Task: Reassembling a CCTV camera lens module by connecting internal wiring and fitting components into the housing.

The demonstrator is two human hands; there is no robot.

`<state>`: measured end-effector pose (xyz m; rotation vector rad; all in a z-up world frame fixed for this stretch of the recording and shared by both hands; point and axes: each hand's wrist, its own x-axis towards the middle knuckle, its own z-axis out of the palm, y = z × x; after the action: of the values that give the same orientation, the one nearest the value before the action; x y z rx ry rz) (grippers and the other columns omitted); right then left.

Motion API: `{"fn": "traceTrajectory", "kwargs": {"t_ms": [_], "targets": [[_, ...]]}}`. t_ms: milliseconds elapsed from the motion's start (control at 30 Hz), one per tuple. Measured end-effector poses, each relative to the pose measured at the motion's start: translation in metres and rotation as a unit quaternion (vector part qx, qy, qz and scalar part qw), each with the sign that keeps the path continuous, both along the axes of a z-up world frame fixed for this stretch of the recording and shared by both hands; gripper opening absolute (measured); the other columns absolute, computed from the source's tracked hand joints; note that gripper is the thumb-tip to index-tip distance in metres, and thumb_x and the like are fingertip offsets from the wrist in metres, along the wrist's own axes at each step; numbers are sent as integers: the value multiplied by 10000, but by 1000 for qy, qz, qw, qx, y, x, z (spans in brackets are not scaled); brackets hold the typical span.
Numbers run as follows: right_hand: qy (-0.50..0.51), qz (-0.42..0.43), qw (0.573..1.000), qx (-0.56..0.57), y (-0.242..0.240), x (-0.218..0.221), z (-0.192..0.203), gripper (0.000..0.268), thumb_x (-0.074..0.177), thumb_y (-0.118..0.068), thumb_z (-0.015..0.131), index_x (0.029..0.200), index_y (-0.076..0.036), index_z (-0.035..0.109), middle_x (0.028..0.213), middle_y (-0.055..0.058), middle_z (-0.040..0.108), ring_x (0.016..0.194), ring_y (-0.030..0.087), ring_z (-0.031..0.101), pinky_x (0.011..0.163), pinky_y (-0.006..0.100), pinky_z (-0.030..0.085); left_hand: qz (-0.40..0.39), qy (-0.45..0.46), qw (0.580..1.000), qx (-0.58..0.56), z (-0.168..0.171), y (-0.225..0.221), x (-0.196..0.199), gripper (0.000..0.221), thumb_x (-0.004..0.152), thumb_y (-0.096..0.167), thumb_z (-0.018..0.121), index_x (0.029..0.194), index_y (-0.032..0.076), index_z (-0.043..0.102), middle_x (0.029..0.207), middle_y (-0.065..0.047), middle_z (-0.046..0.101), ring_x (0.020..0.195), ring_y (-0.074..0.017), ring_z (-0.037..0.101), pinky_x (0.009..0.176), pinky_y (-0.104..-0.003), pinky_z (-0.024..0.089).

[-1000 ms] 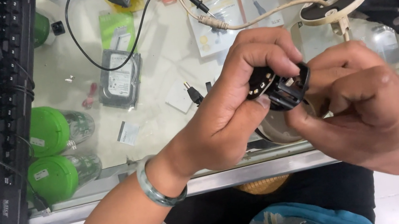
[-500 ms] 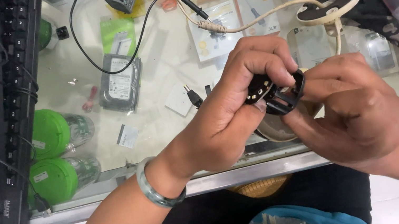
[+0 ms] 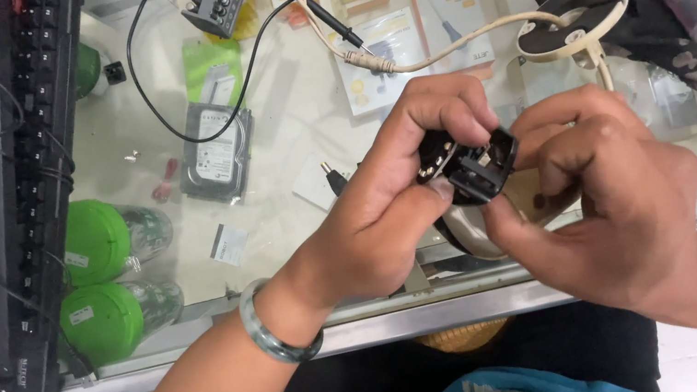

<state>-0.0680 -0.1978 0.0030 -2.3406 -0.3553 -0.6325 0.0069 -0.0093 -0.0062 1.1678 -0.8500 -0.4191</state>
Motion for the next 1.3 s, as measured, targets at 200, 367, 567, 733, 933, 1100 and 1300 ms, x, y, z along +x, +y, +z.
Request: {"fn": "traceTrajectory", "kwargs": {"t_ms": [200,367,567,733,933,1100,1300], "targets": [[42,11,998,40,-2,-2,-3,367,839,64,808,848,-53,459,882,100,608,899,230,669,633,264,444,-19,43,999,-4,-7,0,1,338,1004,5,347,1280,179,438,1324,-34,441,1288,-175,433,1176,-349,401],[1,82,997,-4,-1,10,19,213,921,41,754,795,21,584,912,175,691,795,286,643,744,363,483,-55,218,962,-157,-23,-5,0,451,956,-120,375,1324,112,498,1378,-77,450,1312,-176,458,1190,-329,440],[-140,-5,975,-172,3,-38,-16,134,951,-94,780,989,22,725,1156,243,631,975,412,619,854,523,542,-12,223,946,-235,-21,4,18,395,966,-89,420,1319,77,484,1370,-97,445,1333,-213,468,1238,-386,376],[-106,-87,961,-242,21,-49,-6,160,997,-102,728,1033,54,734,1250,298,630,1200,497,620,1084,652,492,-24,203,941,-269,-22,-1,20,406,959,-99,419,1324,60,498,1382,-104,471,1349,-209,476,1244,-381,383],[-80,-128,954,-260,35,-13,3,91,1038,-60,742,1106,-1,743,1107,200,554,934,392,520,941,490,442,-48,204,924,-320,-26,-6,29,454,928,-134,392,1325,47,518,1355,-127,509,1324,-201,458,1194,-336,353],[-70,-155,960,-222,31,3,-14,49,961,-94,804,937,-133,822,1012,112,491,872,356,401,813,471,386,-56,224,914,-333,-35,-9,39,502,890,-154,384,1318,50,548,1319,-125,537,1205,-213,491,1009,-293,390],[-120,-25,982,-142,20,-1,-1,66,976,55,739,1028,14,743,1252,266,538,1170,453,555,982,555,435,-65,207,915,-340,-30,-10,38,518,877,-161,367,1312,52,552,1290,-111,533,1155,-208,483,951,-297,373]]}}
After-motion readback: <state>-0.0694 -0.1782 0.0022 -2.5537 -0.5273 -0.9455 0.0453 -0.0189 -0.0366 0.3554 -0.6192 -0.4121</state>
